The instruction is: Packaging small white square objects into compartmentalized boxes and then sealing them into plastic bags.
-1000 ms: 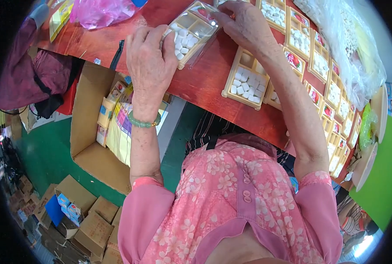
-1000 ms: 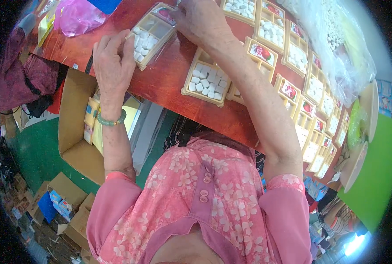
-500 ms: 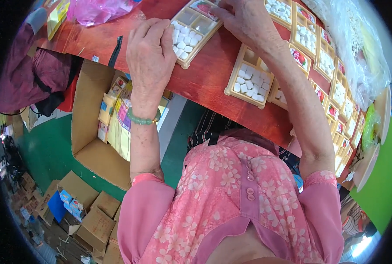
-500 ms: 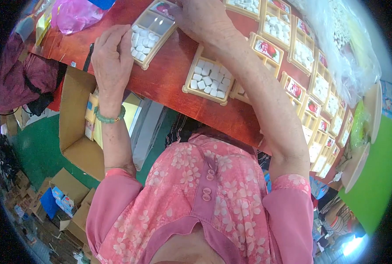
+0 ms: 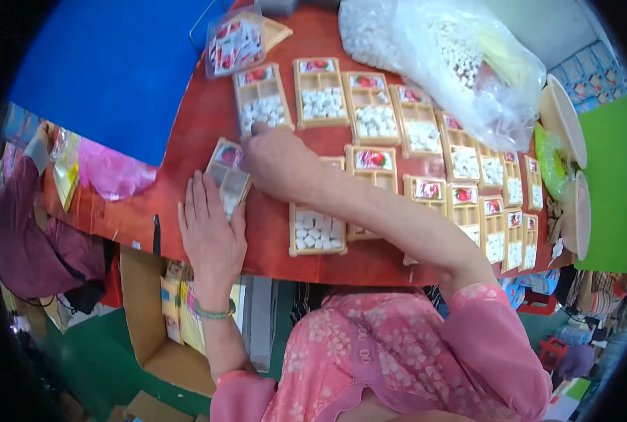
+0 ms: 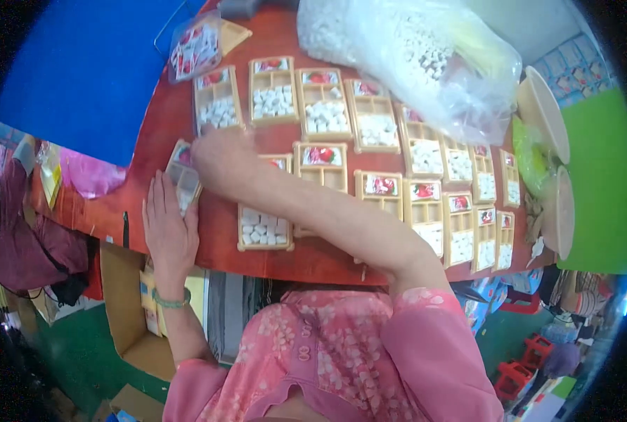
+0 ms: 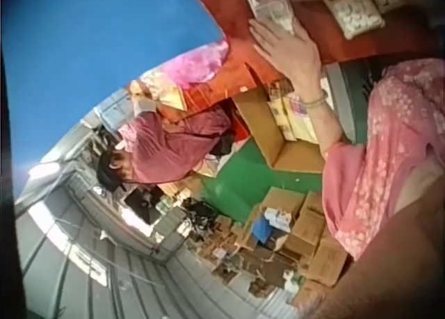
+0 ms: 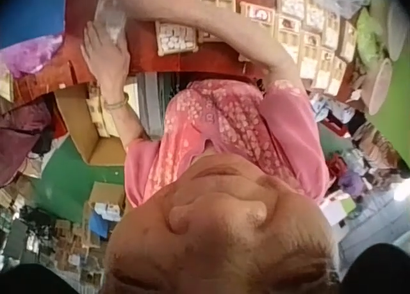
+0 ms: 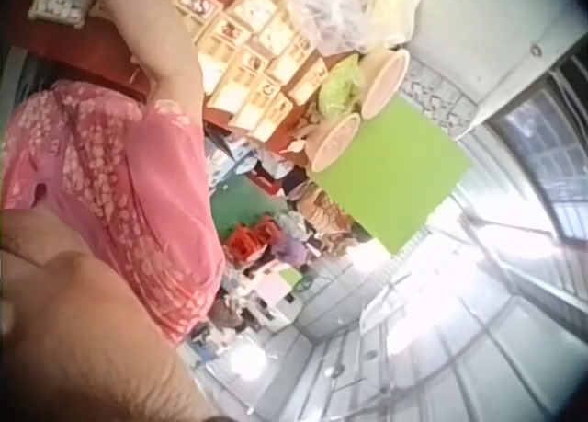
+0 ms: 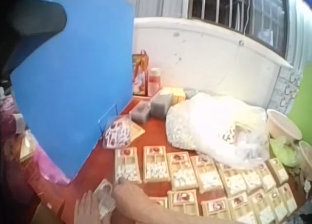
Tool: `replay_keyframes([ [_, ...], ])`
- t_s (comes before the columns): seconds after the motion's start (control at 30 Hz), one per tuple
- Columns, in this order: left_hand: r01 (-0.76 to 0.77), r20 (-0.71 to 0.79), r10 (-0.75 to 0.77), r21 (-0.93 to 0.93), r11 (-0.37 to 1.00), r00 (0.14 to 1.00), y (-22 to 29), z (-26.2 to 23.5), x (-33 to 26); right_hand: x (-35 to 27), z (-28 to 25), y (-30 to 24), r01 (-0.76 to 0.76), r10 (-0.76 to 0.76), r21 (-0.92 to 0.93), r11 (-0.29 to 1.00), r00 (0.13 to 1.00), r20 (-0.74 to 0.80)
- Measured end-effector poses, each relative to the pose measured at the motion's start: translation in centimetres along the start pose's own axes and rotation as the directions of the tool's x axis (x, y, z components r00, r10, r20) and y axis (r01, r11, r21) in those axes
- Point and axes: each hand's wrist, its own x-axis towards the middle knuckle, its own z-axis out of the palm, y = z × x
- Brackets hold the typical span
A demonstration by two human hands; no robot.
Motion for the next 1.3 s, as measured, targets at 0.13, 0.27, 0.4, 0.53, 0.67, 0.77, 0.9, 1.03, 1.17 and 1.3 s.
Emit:
replay_keyframes([
  [0.13, 0.021, 0.055, -0.022, 0.026, 0.999, 0.998, -0.6, -0.4, 0.0, 0.7, -4.8, 2.0, 0.003, 0.002, 0.111, 0.994, 0.999, -0.047],
  [0.27, 0.061, 0.059, -0.061, 0.012, 0.998, 0.996, -0.5, -0.6, 0.2, 5.7, -8.2, 9.5, -0.117, 0.141, 0.108, 0.987, 0.956, -0.256],
  [0.4, 0.071, 0.082, -0.068, -0.028, 0.997, 0.994, 0.3, -0.7, 1.1, 11.5, -8.3, 19.1, -0.360, 0.513, 0.483, 0.798, 0.826, -0.232],
  [0.53, 0.099, 0.086, -0.094, -0.056, 0.994, 0.992, 0.1, -1.2, 0.8, 16.8, -6.3, 23.4, -0.386, 0.488, 0.378, 0.841, 0.843, -0.226],
  [0.67, 0.174, 0.056, -0.168, -0.124, 0.977, 0.984, -0.1, -1.3, 0.5, 21.0, -4.0, 23.5, -0.515, 0.720, 0.639, 0.572, 0.688, -0.091],
  [0.77, 0.187, 0.032, -0.185, -0.204, 0.961, 0.982, -0.7, -0.7, 0.5, 22.5, -3.5, 23.2, -0.529, 0.810, 0.730, 0.432, 0.584, -0.056],
  [0.9, 0.188, 0.007, -0.193, -0.264, 0.946, 0.981, -1.3, -0.8, 0.4, 23.3, -3.7, 22.3, -0.627, 0.803, 0.580, 0.521, 0.590, -0.083],
  [1.03, 0.186, -0.017, -0.201, -0.314, 0.931, 0.979, -1.2, -0.7, 0.7, 23.8, -4.3, 26.6, -0.300, 0.221, -0.468, 0.831, 0.951, -0.218],
  [1.17, 0.193, -0.050, -0.223, -0.339, 0.921, 0.974, -1.5, -0.5, 0.4, 24.0, -3.8, 27.3, -0.362, 0.235, -0.558, 0.746, 0.928, -0.289],
  [1.3, 0.182, -0.103, -0.239, -0.388, 0.903, 0.966, -1.4, -0.6, 0.2, 24.3, -3.2, 26.4, -0.591, 0.670, 0.317, 0.741, 0.684, -0.290],
])
